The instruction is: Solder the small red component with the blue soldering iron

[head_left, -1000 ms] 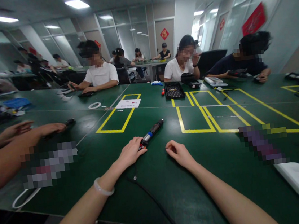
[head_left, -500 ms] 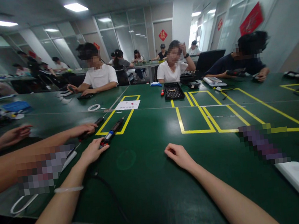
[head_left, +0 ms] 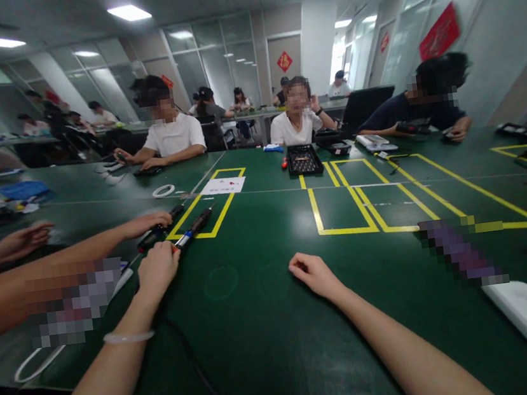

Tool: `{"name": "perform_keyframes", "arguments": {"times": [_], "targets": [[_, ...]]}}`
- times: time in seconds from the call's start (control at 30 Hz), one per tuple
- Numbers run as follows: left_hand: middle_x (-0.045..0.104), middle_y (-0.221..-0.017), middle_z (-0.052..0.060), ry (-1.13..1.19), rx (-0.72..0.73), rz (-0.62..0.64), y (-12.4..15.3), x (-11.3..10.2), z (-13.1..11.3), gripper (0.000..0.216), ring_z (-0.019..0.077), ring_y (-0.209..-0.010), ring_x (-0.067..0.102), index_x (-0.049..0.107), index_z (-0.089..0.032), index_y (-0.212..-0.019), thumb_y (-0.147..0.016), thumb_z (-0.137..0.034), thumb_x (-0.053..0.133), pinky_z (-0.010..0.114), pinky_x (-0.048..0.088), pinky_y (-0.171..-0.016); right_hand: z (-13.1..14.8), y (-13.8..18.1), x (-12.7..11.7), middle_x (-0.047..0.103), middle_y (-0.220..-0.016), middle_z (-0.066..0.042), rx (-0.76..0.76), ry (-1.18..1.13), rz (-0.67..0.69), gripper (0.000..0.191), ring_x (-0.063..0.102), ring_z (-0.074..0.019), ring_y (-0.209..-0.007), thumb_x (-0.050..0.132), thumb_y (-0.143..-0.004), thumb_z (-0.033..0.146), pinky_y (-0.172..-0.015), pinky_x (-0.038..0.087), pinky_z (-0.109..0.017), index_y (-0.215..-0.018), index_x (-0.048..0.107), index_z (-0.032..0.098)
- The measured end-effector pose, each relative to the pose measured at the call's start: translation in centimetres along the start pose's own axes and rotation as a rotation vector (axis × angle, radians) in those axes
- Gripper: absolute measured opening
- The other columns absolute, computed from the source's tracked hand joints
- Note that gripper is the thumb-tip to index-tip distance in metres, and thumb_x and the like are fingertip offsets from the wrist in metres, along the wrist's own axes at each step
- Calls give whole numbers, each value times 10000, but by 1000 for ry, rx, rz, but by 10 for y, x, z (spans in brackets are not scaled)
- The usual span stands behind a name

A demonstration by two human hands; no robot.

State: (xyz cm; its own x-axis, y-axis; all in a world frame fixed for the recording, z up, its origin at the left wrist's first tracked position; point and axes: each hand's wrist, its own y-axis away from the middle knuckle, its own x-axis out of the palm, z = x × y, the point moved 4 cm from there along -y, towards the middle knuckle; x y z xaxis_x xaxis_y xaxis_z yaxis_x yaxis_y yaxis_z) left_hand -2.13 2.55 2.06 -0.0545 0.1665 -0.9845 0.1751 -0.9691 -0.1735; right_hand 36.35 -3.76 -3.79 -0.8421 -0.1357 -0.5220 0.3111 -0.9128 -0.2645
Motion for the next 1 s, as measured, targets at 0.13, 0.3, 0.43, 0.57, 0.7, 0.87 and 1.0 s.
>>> {"name": "perform_keyframes", "arguments": {"times": [0.13,0.3,0.43,0.57,0.7,0.87,1.0], "targets": [[657,-950,94,374,158,26,10,-13,-57,304,252,-886,625,558,-167,-1009,-883,-405,416,361,469,-786,0,1,-1,554,-626,18,1,8,-5,202,500,-121,-584,540,-877,277,-575,356,-218,-708,575,171],[663,-966,57,935,507,328,46,-22,-164,358,177,-850,622,593,-180,-1086,-873,-434,459,307,484,-774,-1,1,-4,545,-658,26,1,-81,-13,119,505,-117,-600,526,-879,277,-586,376,-219,-824,564,179],[635,-946,52,1114,575,610,75,-11,-212,384,146,-811,578,590,-168,-1144,-859,-412,508,276,469,-722,3,2,-6,558,-719,35,-23,-200,-36,242,512,-110,-601,560,-858,285,-586,404,-215,-1078,506,199],[561,-745,-17,1262,552,802,91,12,-223,408,111,-713,540,542,-150,-1152,-834,-402,584,254,450,-706,8,3,-3,582,-755,17,-80,-191,14,210,523,-110,-628,586,-856,311,-602,415,-220,-1027,550,193],[601,-773,4,1331,512,846,94,22,-220,384,120,-732,577,513,-144,-1129,-862,-416,557,274,463,-736,6,1,1,626,-765,-6,-38,-251,35,190,539,-112,-636,573,-876,366,-602,420,-226,-905,594,179],[663,-887,46,1260,631,644,98,7,-222,332,153,-830,626,508,-172,-1114,-876,-402,539,291,468,-781,-5,-4,1,624,-665,2,125,-508,-10,349,549,-109,-555,609,-820,508,-531,425,-226,-855,569,163],[678,-864,37,1150,675,483,101,1,-222,231,152,-792,638,544,-177,-1027,-897,-362,498,282,471,-763,-6,-5,0,627,-626,3,178,-607,12,389,561,-105,-536,642,-786,533,-503,424,-218,-821,588,149]]}}
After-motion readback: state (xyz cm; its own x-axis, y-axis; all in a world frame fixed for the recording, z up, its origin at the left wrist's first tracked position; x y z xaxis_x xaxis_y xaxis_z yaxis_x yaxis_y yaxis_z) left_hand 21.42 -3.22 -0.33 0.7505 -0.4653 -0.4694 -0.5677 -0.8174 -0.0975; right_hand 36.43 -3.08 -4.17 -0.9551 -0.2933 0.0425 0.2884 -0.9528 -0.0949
